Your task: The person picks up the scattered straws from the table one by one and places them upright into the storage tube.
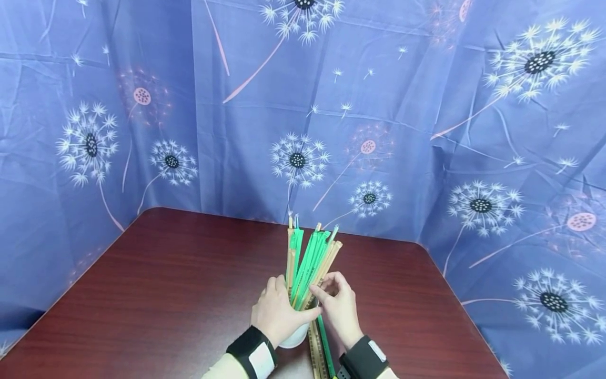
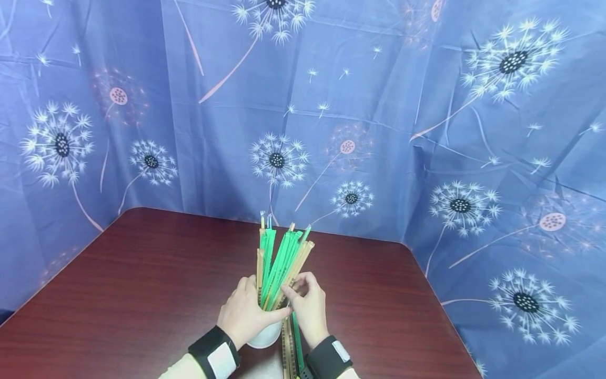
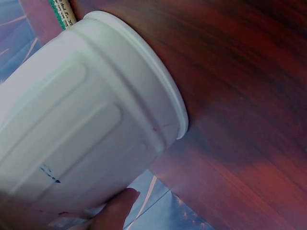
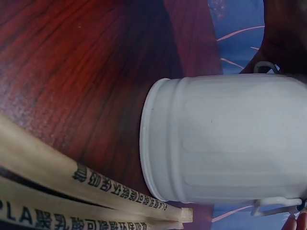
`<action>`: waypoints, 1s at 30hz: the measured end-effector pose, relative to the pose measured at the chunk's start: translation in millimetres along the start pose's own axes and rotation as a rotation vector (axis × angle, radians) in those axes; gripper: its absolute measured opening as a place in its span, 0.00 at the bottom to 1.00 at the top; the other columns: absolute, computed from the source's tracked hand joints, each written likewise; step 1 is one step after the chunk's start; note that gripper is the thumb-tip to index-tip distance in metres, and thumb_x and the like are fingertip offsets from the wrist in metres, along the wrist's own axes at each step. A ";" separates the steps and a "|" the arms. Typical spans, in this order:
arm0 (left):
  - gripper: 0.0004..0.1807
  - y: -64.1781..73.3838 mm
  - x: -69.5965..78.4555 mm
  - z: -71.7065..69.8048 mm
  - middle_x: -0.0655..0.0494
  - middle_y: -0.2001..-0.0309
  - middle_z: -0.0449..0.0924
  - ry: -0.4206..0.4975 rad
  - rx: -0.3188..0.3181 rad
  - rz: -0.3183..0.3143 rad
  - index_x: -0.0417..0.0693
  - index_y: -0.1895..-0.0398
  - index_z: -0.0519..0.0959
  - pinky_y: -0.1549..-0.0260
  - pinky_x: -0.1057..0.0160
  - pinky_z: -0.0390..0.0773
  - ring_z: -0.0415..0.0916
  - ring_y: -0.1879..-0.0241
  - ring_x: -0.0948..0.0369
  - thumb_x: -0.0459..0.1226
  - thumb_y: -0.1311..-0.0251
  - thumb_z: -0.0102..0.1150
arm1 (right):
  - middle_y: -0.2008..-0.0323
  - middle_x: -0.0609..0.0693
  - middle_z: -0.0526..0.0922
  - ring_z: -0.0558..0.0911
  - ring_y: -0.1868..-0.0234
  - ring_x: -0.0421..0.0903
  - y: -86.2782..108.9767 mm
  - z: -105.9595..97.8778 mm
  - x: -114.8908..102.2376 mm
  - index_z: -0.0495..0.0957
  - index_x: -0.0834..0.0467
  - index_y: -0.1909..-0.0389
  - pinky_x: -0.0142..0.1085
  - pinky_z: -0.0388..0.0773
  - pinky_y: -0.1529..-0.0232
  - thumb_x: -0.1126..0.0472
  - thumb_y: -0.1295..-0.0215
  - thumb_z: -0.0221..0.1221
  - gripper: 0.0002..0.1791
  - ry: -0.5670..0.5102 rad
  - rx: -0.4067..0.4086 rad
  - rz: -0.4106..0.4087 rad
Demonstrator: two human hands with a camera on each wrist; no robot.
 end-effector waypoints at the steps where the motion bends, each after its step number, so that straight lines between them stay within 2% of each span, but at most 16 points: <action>1: 0.65 0.1 0.1 -0.4 0.44 0.55 0.75 -0.002 0.001 0.000 0.30 0.40 0.73 0.70 0.43 0.81 0.79 0.60 0.48 0.76 0.72 0.62 | 0.74 0.49 0.78 0.78 0.71 0.42 -0.2 0.4 0.4 0.76 0.62 0.64 0.39 0.74 0.64 0.59 0.45 0.71 0.16 0.006 -0.004 -0.004; 7: 0.64 1.2 0.6 -1.3 0.45 0.56 0.75 -0.003 0.005 -0.004 0.30 0.41 0.73 0.69 0.42 0.80 0.79 0.61 0.48 0.75 0.72 0.64 | 0.73 0.50 0.80 0.79 0.73 0.43 -0.5 -1.3 2.5 0.77 0.64 0.62 0.38 0.78 0.69 0.56 0.45 0.70 0.19 0.002 -0.039 0.017; 10: 0.63 1.7 0.9 -1.1 0.45 0.57 0.74 -0.002 0.006 -0.007 0.31 0.42 0.74 0.69 0.42 0.80 0.78 0.61 0.48 0.75 0.72 0.64 | 0.72 0.51 0.80 0.81 0.74 0.45 -0.1 -4.3 5.0 0.77 0.66 0.58 0.38 0.81 0.71 0.53 0.44 0.70 0.23 -0.049 -0.051 0.050; 14: 0.61 1.3 0.2 -0.3 0.47 0.59 0.74 -0.002 0.015 -0.007 0.33 0.44 0.74 0.70 0.43 0.80 0.78 0.62 0.49 0.75 0.72 0.64 | 0.70 0.51 0.80 0.83 0.74 0.49 -1.1 -10.1 11.2 0.77 0.68 0.55 0.38 0.84 0.69 0.50 0.43 0.69 0.26 -0.119 -0.026 0.083; 16: 0.61 1.1 -0.1 -0.3 0.48 0.60 0.73 0.000 0.023 -0.005 0.34 0.44 0.74 0.70 0.44 0.80 0.77 0.62 0.50 0.75 0.72 0.64 | 0.69 0.53 0.81 0.83 0.74 0.49 -1.7 -13.4 16.3 0.78 0.68 0.55 0.38 0.84 0.69 0.48 0.40 0.66 0.27 -0.136 0.000 0.095; 19: 0.62 1.3 -0.1 -0.6 0.48 0.59 0.74 0.003 0.026 0.001 0.34 0.44 0.74 0.70 0.44 0.80 0.77 0.62 0.50 0.76 0.73 0.63 | 0.69 0.55 0.82 0.82 0.74 0.48 -1.4 -17.6 28.7 0.80 0.69 0.53 0.39 0.83 0.70 0.43 0.32 0.56 0.29 -0.150 0.030 0.128; 21: 0.64 1.4 0.2 -1.2 0.48 0.59 0.74 0.003 0.023 0.003 0.34 0.43 0.74 0.70 0.44 0.80 0.77 0.62 0.51 0.78 0.74 0.61 | 0.72 0.56 0.83 0.81 0.76 0.47 -0.4 -18.0 39.5 0.81 0.69 0.54 0.38 0.82 0.72 0.40 0.30 0.51 0.32 -0.099 0.039 0.148; 24: 0.63 1.7 0.9 -2.2 0.48 0.59 0.74 0.008 0.014 0.003 0.33 0.43 0.74 0.70 0.44 0.80 0.77 0.62 0.51 0.77 0.74 0.62 | 0.72 0.55 0.84 0.82 0.78 0.45 2.5 -11.8 53.4 0.82 0.69 0.55 0.39 0.81 0.73 0.47 0.29 0.55 0.26 0.073 -0.043 0.119; 27: 0.63 1.8 1.2 -2.3 0.48 0.58 0.74 0.014 0.001 -0.004 0.33 0.43 0.73 0.70 0.44 0.80 0.77 0.63 0.51 0.76 0.73 0.63 | 0.72 0.54 0.84 0.81 0.80 0.43 7.0 -1.0 64.1 0.82 0.71 0.57 0.39 0.80 0.75 0.59 0.39 0.65 0.18 0.266 -0.182 0.061; 30: 0.65 0.8 -0.1 -1.3 0.47 0.57 0.74 0.017 -0.012 -0.010 0.33 0.41 0.73 0.69 0.43 0.80 0.77 0.62 0.52 0.77 0.73 0.62 | 0.73 0.53 0.82 0.79 0.82 0.42 8.9 6.8 69.5 0.82 0.74 0.58 0.37 0.80 0.79 0.66 0.48 0.67 0.18 0.322 -0.269 0.056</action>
Point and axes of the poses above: each hand's wrist, its own y-axis away from the middle knuckle, its own z-axis out of the palm, x = y × z, the point moved 6 cm from there along -y, towards the middle knuckle
